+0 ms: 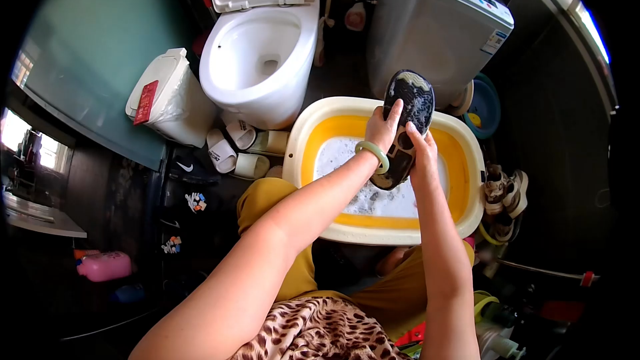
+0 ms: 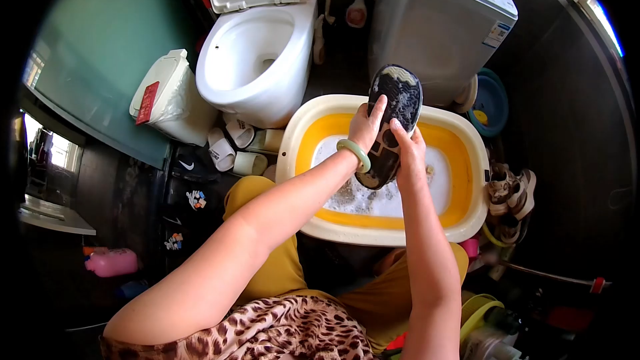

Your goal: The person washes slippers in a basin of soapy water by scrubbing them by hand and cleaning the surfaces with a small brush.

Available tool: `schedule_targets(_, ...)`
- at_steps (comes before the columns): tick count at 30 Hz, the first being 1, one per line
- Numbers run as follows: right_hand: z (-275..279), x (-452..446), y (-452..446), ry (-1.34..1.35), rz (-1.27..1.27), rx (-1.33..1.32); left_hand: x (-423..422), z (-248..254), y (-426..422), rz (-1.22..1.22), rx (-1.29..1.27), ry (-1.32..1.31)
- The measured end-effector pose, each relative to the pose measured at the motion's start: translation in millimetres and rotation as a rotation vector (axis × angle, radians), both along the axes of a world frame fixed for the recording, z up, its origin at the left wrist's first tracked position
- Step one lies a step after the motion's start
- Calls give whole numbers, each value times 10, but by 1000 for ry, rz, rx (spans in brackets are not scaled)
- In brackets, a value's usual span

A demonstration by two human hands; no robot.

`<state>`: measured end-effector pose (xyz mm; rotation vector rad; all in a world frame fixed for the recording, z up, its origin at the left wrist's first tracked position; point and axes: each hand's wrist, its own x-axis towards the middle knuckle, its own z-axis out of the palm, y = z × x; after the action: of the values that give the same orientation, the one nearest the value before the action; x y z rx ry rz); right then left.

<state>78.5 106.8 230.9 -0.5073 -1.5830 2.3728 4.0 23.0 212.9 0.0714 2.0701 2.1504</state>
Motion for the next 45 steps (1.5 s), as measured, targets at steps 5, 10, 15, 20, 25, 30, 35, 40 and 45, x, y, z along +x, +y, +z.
schedule_targets(5,-9,-26,-69,-6,22,75,29,77,-40,123,0,49)
schedule_targets(10,-55,-42,-187,-29,-142,17,81,34,20,118,-80,54)
schedule_targets(15,-10,-99,-285,-61,-269,105,67,89,38,83,-99,-26)
schedule_targets(20,-51,-153,-274,-25,-305,91,-1,79,64,78,-112,-24)
schedule_targets(25,-154,-226,-226,28,-301,78,-32,83,79,105,-79,-8)
schedule_targets(30,-110,-237,-236,80,-296,33,-109,59,84,114,-191,15)
schedule_targets(35,-131,-245,-211,58,-355,143,-30,199,48,106,-147,104)
schedule_targets(40,38,-192,-288,61,-357,108,-89,164,72,135,-131,145)
schedule_targets(45,32,-183,-250,73,-321,83,-146,143,93,113,-58,118)
